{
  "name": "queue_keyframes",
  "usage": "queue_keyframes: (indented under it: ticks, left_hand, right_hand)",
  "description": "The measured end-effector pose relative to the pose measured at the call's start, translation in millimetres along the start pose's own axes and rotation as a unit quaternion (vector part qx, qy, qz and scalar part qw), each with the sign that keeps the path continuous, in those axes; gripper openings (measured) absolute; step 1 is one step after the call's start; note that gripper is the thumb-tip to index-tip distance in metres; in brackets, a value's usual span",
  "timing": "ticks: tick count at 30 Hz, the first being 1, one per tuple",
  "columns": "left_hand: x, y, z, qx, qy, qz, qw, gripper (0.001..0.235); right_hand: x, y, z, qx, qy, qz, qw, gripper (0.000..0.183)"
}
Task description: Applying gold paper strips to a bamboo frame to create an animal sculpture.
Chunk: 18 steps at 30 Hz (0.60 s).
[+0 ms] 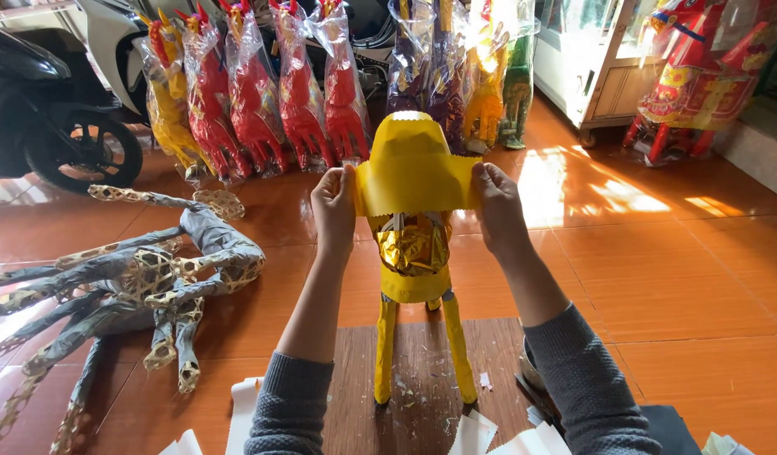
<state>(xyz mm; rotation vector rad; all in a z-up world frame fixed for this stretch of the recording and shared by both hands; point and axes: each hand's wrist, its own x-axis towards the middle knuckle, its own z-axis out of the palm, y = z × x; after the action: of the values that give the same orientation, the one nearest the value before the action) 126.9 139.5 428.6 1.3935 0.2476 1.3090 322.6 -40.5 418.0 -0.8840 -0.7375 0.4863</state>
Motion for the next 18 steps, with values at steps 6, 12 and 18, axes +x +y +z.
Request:
queue_keyframes:
  ticks: [6, 12, 18]
  left_hand:
    - [3.6, 6.9, 12.8, -0.049, -0.025, -0.032, 0.998, 0.026]
    - [8.2, 15.1, 22.3, -0.052, -0.037, -0.092, 0.994, 0.025]
    - [26.5, -40.4, 8.3, -0.141, -0.068, -0.084, 0.984, 0.023]
  right_hand:
    - [4.1, 15.8, 9.4, 0.078, -0.058, -0.027, 0.995, 0.028]
    - [2.4, 20.0, 19.6, 0.132, -0.035, -0.022, 0.990, 0.023]
    - [5.8, 26.1, 20.8, 0.144, -0.039, -0.025, 0.988, 0.020]
